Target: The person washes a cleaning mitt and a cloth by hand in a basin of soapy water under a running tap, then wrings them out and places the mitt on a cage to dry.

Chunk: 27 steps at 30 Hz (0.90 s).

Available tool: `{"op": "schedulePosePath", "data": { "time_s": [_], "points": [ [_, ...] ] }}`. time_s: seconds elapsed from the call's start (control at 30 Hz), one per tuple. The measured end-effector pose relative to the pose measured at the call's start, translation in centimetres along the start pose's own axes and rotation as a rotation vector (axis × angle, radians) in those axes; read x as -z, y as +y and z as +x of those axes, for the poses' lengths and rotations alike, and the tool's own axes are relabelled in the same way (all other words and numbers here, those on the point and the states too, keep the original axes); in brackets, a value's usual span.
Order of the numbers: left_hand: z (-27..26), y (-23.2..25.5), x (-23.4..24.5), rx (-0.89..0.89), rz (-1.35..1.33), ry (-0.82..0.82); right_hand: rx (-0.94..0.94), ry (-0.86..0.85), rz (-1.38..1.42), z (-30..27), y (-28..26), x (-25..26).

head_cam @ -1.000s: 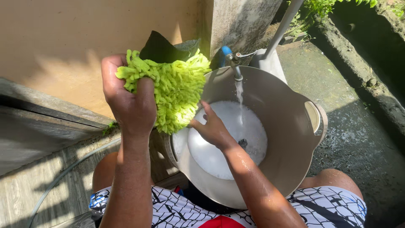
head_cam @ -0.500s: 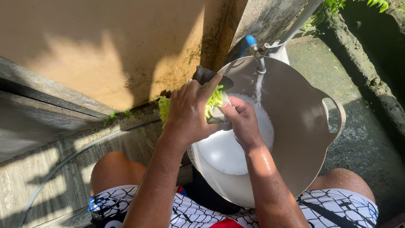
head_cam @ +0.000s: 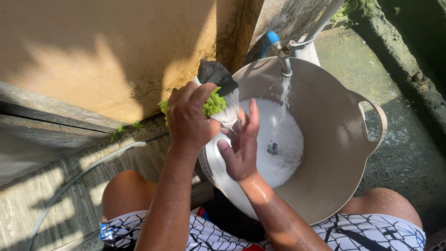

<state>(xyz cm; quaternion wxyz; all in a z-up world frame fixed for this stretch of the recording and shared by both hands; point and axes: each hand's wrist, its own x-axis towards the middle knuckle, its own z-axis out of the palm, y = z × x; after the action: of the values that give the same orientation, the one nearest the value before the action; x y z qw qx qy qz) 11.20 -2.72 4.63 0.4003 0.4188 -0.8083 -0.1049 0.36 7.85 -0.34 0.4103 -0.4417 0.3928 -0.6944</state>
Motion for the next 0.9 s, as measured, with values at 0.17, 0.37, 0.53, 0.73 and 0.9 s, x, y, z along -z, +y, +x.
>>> {"op": "schedulePosePath", "data": {
  "time_s": [0.17, 0.37, 0.53, 0.73, 0.9],
  "points": [
    [-1.2, -0.9, -0.3, 0.06, 0.026, -0.014, 0.174, -0.157, -0.528, -1.0, 0.0, -1.7],
    [-3.5, -2.9, -1.7, 0.246, -0.112, 0.079, -0.461, -0.449, -0.691, -0.7, -1.2, -0.5],
    [-3.6, -2.2, -1.2, 0.357, -0.002, -0.024, -0.641, -0.676, -1.184, -4.1, 0.8, -1.1],
    [-3.1, 3.7, 4.6, 0.786, -0.24, -0.213, -0.782, -0.475, -1.125, -6.4, -4.6, -0.7],
    [-4.3, 10.0, 8.8, 0.723, -0.117, -0.392, -0.873, -0.279, -0.999, -6.2, -14.3, 0.1]
  ]
}}
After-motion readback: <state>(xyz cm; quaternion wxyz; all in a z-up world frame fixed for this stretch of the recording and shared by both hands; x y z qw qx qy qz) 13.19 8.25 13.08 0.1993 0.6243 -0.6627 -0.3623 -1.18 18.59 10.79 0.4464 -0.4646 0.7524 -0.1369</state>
